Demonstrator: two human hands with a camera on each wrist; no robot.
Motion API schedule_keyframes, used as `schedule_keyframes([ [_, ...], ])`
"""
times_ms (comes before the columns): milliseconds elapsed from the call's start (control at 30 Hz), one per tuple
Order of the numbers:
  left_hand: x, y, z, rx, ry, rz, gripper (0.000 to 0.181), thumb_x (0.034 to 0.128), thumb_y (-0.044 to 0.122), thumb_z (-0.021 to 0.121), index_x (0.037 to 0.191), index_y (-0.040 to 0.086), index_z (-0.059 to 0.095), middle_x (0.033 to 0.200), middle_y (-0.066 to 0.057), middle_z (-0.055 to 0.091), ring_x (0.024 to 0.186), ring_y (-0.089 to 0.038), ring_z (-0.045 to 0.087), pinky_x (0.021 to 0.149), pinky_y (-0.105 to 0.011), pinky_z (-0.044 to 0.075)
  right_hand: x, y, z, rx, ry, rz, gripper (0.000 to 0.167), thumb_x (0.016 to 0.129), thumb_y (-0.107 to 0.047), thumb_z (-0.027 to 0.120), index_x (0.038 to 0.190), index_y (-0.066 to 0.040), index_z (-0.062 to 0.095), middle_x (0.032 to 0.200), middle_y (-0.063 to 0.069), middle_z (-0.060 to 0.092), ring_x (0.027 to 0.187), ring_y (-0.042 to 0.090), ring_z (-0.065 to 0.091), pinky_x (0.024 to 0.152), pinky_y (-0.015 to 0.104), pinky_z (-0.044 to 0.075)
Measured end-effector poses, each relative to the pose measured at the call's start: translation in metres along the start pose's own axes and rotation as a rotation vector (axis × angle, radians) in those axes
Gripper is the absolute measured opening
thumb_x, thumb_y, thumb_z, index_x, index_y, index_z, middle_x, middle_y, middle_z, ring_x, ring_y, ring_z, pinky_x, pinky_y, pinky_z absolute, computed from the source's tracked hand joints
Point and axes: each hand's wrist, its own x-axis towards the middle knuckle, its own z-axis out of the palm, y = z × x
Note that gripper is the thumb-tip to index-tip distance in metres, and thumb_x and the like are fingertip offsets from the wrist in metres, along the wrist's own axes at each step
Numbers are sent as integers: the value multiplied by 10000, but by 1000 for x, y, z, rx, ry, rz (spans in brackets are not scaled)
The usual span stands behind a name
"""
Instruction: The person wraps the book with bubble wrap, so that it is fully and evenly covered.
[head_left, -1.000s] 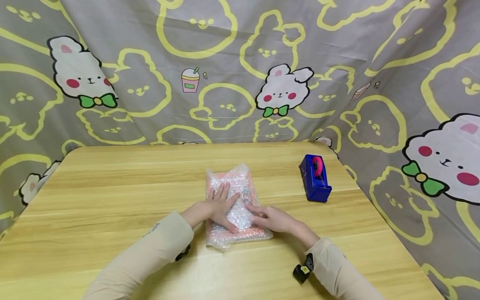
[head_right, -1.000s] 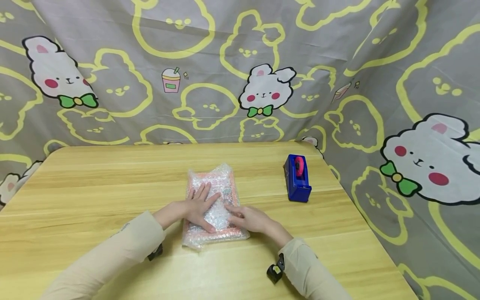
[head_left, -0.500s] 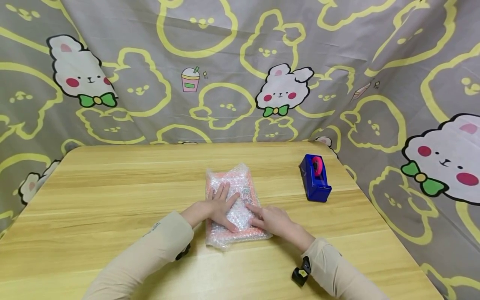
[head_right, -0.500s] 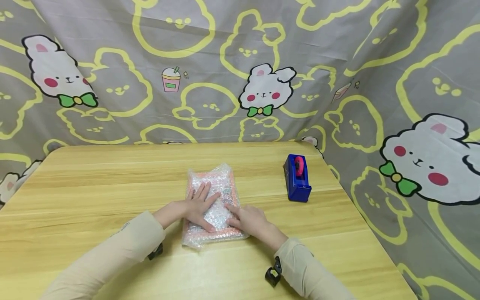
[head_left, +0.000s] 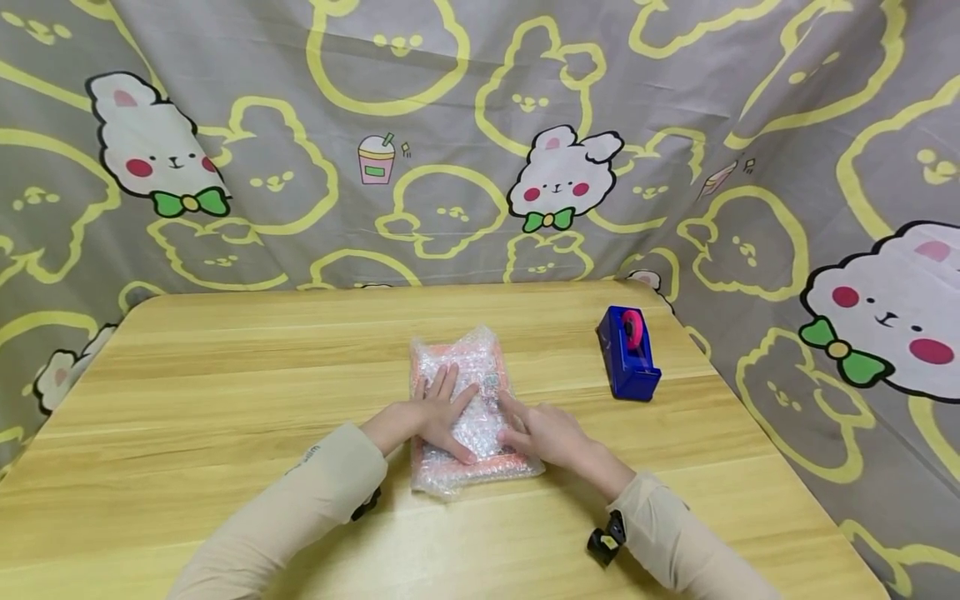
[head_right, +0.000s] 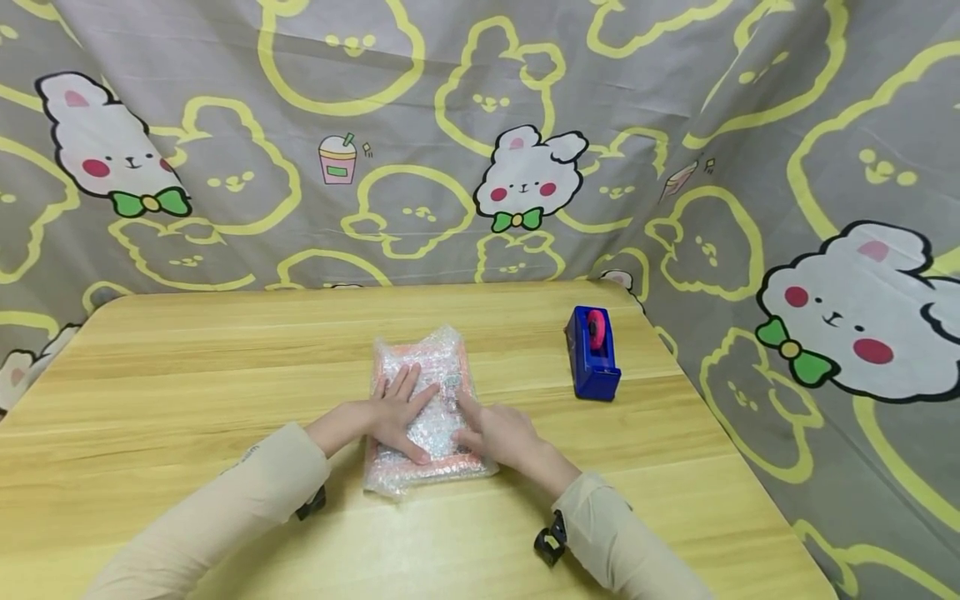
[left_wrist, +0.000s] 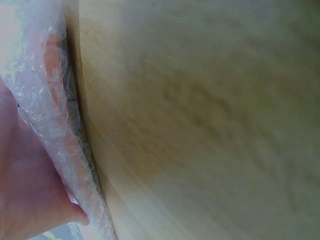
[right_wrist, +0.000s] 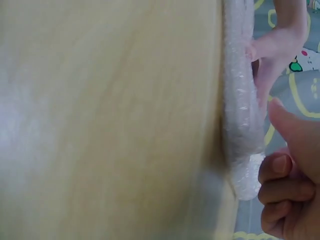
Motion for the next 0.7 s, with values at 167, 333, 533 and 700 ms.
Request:
schedule_keyframes([
  [167,-1,0,0,-5,-2,-4,1137,672,668,635,1478,168,8,1470,-224,-208,1347,-366,-185,1070,-552,-86,1,-3,2,-70,-48,-61,586,879,-463,520,1376,-169,421,476,-81,417,421,51,371,449,220,386],
  [333,-2,1,0,-14,-16,-2,1146,670,675,630,1476,173,-10,1463,-218,-227,1343,-359,-198,1067,-553,-92,4,-3,8,-74,-72,-35,538,892,-456,505,1352,-181,458,437,-70,339,396,60,326,408,215,351],
  [533,-2,1,0,0,-8,-10,1139,673,680,624,1477,176,-5,1470,-217,-214,1346,-362,-192,1067,-558,-87,5,-7,8,-91,-66,-11,546,894,-455,505,1338,-138,476,449,-58,340,413,74,325,391,223,343],
  [700,-1,1,0,6,-14,-11,1136,675,685,617,1477,178,-6,1471,-214,-215,1346,-357,-195,1067,-556,-91,5,-6,7,-78,-103,-10,617,895,-456,506,1363,-63,419,462,-49,378,414,73,337,390,221,341],
])
